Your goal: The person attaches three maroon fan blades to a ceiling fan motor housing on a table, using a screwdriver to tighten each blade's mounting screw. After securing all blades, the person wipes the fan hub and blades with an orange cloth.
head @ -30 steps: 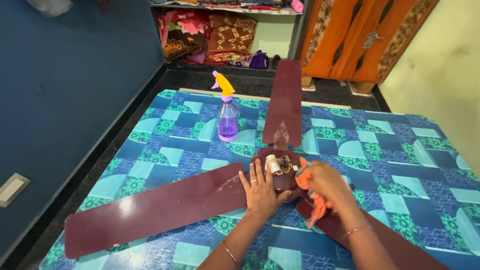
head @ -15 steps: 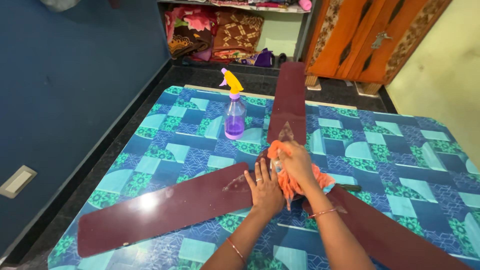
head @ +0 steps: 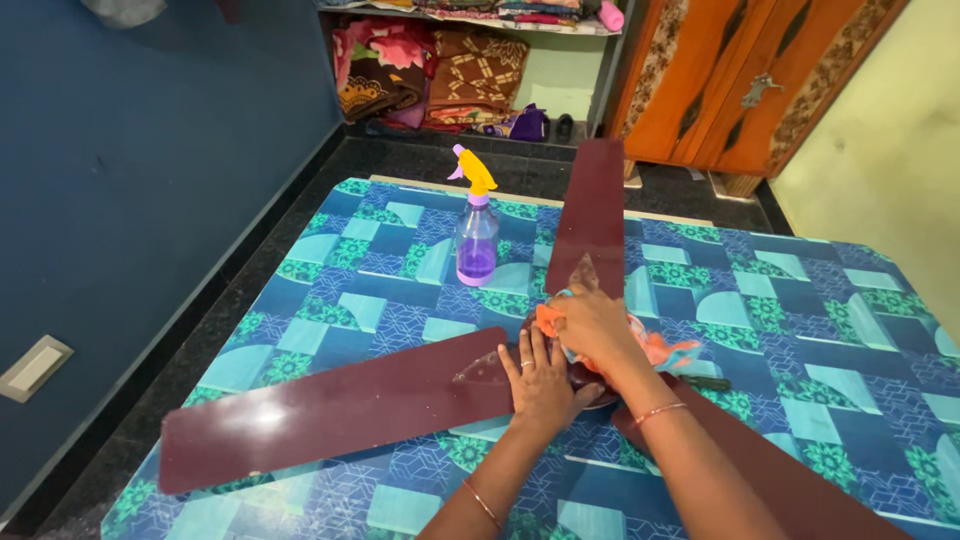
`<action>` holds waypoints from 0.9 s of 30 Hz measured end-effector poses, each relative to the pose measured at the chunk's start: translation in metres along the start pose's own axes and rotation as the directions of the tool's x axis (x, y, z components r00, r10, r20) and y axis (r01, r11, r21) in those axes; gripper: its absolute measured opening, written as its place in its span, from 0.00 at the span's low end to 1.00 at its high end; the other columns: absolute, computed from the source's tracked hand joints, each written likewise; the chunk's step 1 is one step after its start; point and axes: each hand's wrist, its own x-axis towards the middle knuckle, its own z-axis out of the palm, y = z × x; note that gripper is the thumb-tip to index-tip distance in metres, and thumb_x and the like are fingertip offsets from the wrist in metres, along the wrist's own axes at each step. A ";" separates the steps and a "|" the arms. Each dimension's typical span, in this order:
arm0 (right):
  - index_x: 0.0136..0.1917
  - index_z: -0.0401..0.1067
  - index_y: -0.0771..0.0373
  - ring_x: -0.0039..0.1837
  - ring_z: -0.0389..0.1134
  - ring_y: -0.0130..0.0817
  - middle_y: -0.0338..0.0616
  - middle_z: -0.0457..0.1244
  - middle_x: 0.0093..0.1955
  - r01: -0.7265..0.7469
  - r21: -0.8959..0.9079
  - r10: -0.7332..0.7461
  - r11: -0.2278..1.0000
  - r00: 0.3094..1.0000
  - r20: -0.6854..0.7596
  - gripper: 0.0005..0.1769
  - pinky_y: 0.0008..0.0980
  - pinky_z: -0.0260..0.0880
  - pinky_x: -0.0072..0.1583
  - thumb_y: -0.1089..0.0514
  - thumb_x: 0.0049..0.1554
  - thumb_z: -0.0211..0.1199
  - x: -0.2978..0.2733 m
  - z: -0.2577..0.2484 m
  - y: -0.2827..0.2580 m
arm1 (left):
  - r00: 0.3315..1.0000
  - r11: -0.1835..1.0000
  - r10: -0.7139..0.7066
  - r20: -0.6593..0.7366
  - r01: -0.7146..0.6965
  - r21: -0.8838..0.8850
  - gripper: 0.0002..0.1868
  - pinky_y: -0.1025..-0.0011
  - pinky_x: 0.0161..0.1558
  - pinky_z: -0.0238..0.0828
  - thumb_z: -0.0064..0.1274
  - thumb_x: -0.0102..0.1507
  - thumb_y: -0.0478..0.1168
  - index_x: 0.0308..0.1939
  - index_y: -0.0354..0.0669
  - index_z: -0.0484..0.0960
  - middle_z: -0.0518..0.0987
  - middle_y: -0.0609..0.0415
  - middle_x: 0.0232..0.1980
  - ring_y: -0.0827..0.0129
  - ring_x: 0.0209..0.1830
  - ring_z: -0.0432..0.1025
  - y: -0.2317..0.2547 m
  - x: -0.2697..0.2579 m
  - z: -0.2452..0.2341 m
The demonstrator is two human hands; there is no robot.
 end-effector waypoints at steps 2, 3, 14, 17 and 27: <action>0.52 0.81 0.43 0.57 0.71 0.50 0.45 0.67 0.60 -0.043 0.089 0.044 0.995 0.999 -0.007 0.17 0.50 0.70 0.56 0.54 0.49 0.64 0.011 0.011 0.003 | 1.000 1.000 -0.001 -0.004 0.001 -0.018 0.61 0.29 0.72 0.18 0.52 0.57 0.75 0.79 0.38 0.49 0.40 0.35 0.82 0.44 0.83 0.31 -0.001 0.001 -0.001; 0.52 0.81 0.44 0.57 0.71 0.50 0.44 0.68 0.57 -0.058 0.140 0.055 0.988 0.998 0.021 0.16 0.50 0.71 0.55 0.53 0.50 0.63 0.013 0.020 0.009 | 1.000 1.000 0.005 -0.005 -0.005 -0.014 0.60 0.29 0.72 0.18 0.52 0.57 0.74 0.79 0.38 0.50 0.39 0.35 0.82 0.44 0.83 0.31 -0.003 -0.002 -0.001; 0.59 0.72 0.62 0.46 0.66 0.33 0.42 0.67 0.47 -0.141 0.891 0.504 0.432 0.857 -0.109 0.13 0.37 0.68 0.48 0.58 0.61 0.60 -0.003 0.014 0.094 | 0.997 0.999 0.044 0.062 -0.042 -0.030 0.61 0.32 0.72 0.16 0.52 0.55 0.75 0.79 0.42 0.47 0.35 0.40 0.83 0.49 0.84 0.28 -0.011 0.003 -0.011; 0.63 0.69 0.63 0.55 0.69 0.39 0.46 0.67 0.56 -0.009 0.703 0.342 0.711 0.878 -0.334 0.20 0.38 0.69 0.56 0.62 0.57 0.60 -0.021 -0.009 0.100 | 0.993 0.998 0.040 0.112 -0.033 -0.063 0.60 0.33 0.74 0.15 0.52 0.56 0.76 0.79 0.43 0.48 0.35 0.42 0.85 0.50 0.84 0.28 -0.015 0.008 -0.014; 0.62 0.66 0.58 0.66 0.62 0.55 0.51 0.62 0.63 -0.210 0.112 0.235 0.971 0.915 -0.328 0.25 0.57 0.63 0.59 0.60 0.51 0.64 -0.062 0.063 0.043 | 0.997 0.997 0.071 0.040 -0.070 -0.037 0.61 0.32 0.73 0.16 0.55 0.55 0.74 0.79 0.42 0.48 0.38 0.41 0.84 0.50 0.84 0.31 -0.014 0.007 -0.012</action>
